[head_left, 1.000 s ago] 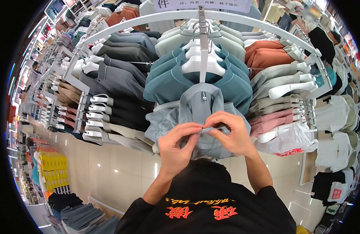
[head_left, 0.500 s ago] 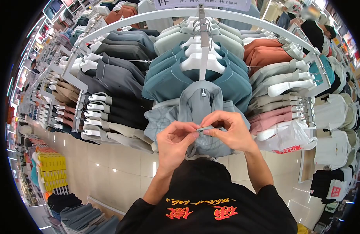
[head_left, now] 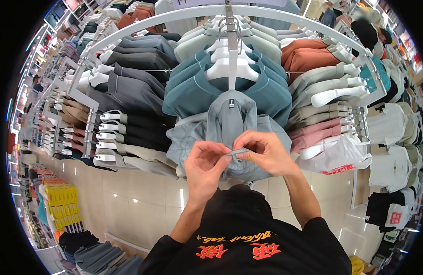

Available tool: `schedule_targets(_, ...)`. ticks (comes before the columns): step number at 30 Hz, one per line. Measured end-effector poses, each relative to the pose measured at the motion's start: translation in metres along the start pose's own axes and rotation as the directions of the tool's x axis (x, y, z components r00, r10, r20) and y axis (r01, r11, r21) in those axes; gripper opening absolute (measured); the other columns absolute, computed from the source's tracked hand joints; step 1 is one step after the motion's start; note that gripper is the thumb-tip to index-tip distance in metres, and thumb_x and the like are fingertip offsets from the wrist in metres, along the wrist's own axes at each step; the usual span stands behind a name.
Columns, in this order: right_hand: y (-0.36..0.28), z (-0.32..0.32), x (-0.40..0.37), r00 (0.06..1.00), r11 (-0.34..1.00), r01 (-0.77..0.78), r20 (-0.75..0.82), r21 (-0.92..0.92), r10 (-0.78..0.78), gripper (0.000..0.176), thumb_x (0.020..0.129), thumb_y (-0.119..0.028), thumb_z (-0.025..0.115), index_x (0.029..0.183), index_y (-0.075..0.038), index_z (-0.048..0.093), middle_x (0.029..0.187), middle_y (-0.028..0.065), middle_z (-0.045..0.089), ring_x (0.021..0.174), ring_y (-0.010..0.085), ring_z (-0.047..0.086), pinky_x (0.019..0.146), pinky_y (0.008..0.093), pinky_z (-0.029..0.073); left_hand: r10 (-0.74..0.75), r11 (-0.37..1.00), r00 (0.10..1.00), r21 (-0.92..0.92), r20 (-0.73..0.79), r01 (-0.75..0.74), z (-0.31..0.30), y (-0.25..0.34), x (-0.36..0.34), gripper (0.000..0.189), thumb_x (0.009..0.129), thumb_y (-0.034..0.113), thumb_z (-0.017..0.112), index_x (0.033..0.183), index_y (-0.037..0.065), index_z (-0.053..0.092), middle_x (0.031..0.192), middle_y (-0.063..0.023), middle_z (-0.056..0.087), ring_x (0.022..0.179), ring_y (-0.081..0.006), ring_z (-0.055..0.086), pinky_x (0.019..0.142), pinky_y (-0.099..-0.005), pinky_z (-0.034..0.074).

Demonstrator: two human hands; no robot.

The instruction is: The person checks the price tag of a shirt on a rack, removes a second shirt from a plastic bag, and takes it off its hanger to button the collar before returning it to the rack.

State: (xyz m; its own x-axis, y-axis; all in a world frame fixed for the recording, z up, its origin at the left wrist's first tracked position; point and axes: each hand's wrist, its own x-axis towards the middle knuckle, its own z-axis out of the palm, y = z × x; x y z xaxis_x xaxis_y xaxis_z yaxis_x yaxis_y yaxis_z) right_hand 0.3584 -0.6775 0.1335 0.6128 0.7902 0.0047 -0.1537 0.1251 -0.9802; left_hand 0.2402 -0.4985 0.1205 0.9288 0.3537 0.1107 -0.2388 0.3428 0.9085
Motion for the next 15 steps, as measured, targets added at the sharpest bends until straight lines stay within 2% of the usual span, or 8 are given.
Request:
schedule_targets(3, 0.001, -0.001, -0.001, 0.999, 0.998, -0.045, 0.019, 0.032, 0.044, 0.015, 0.099, 0.005, 0.075, 0.113, 0.002, 0.072, 0.117, 0.005, 0.069, 0.106, 0.0123, 0.067, 0.09, 0.0292, 0.054, 0.029, 0.999, 1.0, 0.038, 0.001, -0.029, 0.001, 0.0, -0.002, 0.031, 0.093, -0.016, 0.073, 0.117, -0.002, 0.059, 0.113, -0.0128, 0.07, 0.108, -0.0175, 0.07, 0.098, -0.0314, 0.057)
schedule_targets(6, -0.001, -0.002, -0.001, 0.997, 0.997, -0.073, 0.038, -0.002, 0.073, 0.016, 0.099, 0.005, 0.075, 0.114, 0.001, 0.071, 0.117, 0.0038, 0.067, 0.106, 0.0118, 0.066, 0.092, 0.0291, 0.053, 0.07, 0.993, 0.997, 0.099, 0.01, -0.071, 0.002, 0.0, -0.001, 0.03, 0.093, -0.015, 0.074, 0.116, -0.002, 0.061, 0.113, -0.0121, 0.07, 0.107, -0.0171, 0.07, 0.098, -0.0314, 0.057)
schedule_targets(7, -0.001, -0.002, 0.0, 0.997, 0.998, -0.055, 0.049, -0.029, 0.056, 0.015, 0.1, 0.001, 0.075, 0.114, 0.001, 0.071, 0.113, 0.0031, 0.069, 0.103, 0.0106, 0.066, 0.09, 0.0284, 0.053, 0.082, 0.989, 0.996, 0.122, 0.019, -0.084, 0.002, 0.001, -0.001, 0.028, 0.093, -0.015, 0.074, 0.115, -0.001, 0.062, 0.113, -0.0117, 0.07, 0.106, -0.017, 0.07, 0.097, -0.0314, 0.057)
schedule_targets(9, 0.0, -0.004, 0.001, 0.997, 0.996, -0.021, 0.072, -0.081, 0.027, 0.016, 0.103, -0.007, 0.077, 0.115, 0.0, 0.069, 0.104, 0.0017, 0.071, 0.098, 0.0082, 0.066, 0.086, 0.0269, 0.054, 0.115, 0.968, 0.992, 0.219, 0.045, -0.122, 0.0, 0.003, -0.001, 0.023, 0.093, -0.014, 0.075, 0.11, -0.001, 0.067, 0.113, -0.01, 0.07, 0.105, -0.0164, 0.07, 0.094, -0.0314, 0.058)
schedule_targets(12, -0.002, -0.002, 0.001, 0.998, 0.994, 0.012, 0.067, -0.109, -0.004, 0.016, 0.102, -0.007, 0.077, 0.113, 0.0, 0.069, 0.103, 0.0006, 0.07, 0.096, 0.0076, 0.065, 0.084, 0.0268, 0.053, 0.164, 0.916, 0.985, 0.36, 0.061, -0.175, 0.001, 0.008, -0.001, 0.017, 0.092, -0.012, 0.076, 0.103, 0.001, 0.074, 0.109, -0.0078, 0.071, 0.102, -0.017, 0.07, 0.088, -0.0316, 0.058)
schedule_targets(15, 0.003, -0.002, 0.001, 0.999, 1.0, 0.022, 0.037, -0.021, -0.021, 0.017, 0.102, -0.008, 0.078, 0.113, 0.0, 0.069, 0.103, -0.0003, 0.07, 0.095, 0.0071, 0.065, 0.083, 0.0265, 0.053, 0.265, 0.778, 0.959, 0.564, 0.104, -0.276, 0.006, 0.017, -0.003, 0.017, 0.089, -0.012, 0.079, 0.099, 0.001, 0.077, 0.105, -0.0065, 0.07, 0.096, -0.0164, 0.068, 0.082, -0.0294, 0.055)
